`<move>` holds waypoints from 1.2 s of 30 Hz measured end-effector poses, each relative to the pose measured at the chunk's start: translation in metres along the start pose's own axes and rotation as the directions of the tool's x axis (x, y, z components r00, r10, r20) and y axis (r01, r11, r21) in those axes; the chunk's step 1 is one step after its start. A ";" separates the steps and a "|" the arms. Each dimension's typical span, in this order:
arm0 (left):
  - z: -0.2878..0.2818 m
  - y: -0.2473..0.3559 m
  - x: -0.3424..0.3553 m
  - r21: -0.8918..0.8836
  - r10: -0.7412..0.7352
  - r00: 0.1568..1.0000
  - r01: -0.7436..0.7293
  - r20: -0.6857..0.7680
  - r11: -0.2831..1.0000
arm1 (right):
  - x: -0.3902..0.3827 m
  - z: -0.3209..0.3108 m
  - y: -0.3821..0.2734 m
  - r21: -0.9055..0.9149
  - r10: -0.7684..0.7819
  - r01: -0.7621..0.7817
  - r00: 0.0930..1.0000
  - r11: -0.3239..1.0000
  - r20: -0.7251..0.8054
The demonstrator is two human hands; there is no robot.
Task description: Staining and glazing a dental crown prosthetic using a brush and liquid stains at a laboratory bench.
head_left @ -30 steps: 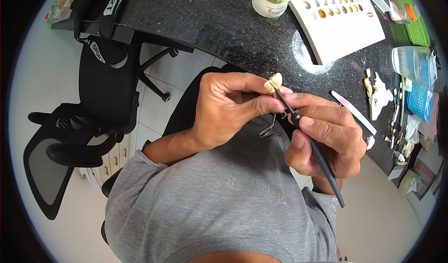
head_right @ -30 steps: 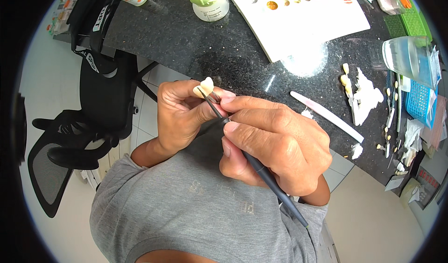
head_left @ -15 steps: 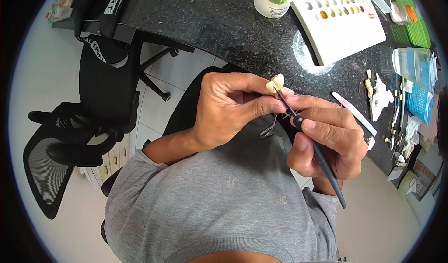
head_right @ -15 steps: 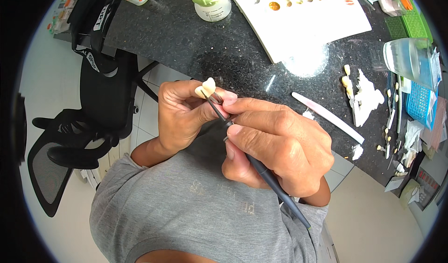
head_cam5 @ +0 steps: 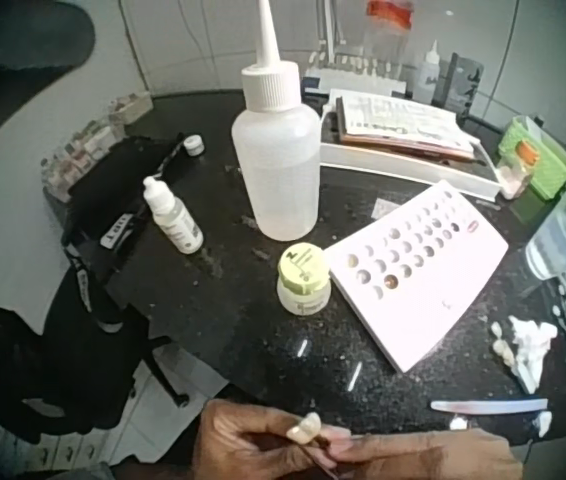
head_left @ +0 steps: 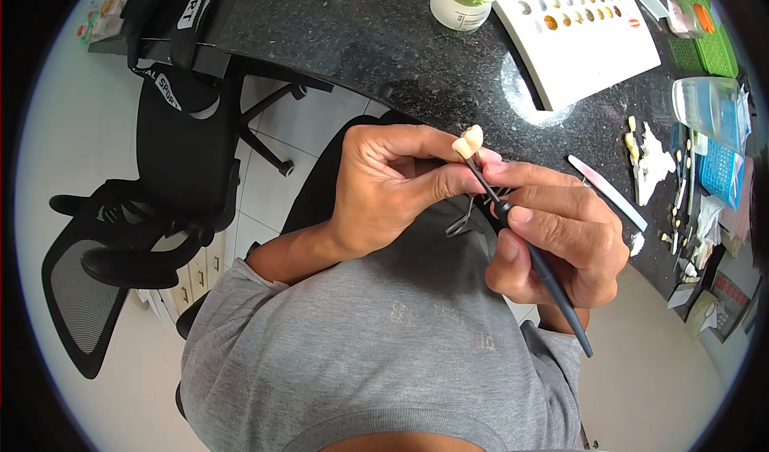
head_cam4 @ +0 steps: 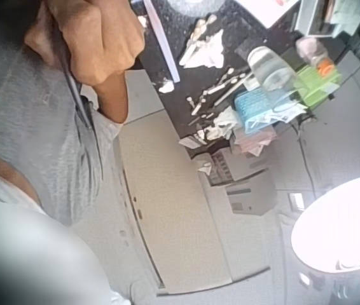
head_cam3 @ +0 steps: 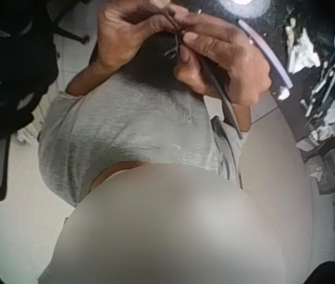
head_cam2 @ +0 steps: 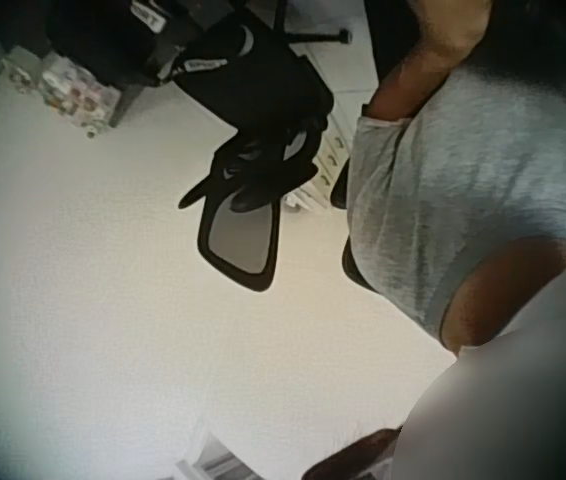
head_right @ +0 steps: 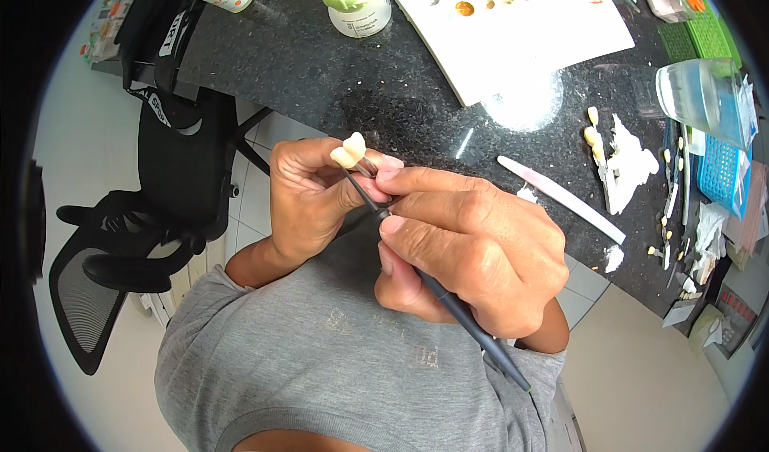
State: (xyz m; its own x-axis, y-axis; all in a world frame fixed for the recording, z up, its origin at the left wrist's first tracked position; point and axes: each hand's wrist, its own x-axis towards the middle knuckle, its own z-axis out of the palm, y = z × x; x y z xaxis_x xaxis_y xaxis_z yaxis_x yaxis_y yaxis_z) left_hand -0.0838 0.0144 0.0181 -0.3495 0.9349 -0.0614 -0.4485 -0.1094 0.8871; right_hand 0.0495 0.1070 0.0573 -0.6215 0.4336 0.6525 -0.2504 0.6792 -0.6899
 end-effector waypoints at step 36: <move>0.001 0.000 0.001 -0.020 -0.009 1.000 0.009 -0.018 1.000 | 0.001 0.006 0.003 -0.011 -0.017 0.016 0.996 1.000 -0.090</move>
State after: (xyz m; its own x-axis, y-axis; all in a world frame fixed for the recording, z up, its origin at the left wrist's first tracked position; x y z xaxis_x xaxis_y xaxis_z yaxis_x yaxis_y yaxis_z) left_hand -0.0831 0.0161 0.0187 -0.3602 0.9297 -0.0775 -0.4680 -0.1083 0.8771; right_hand 0.0439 0.1063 0.0537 -0.5482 0.4737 0.6892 -0.2519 0.6924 -0.6762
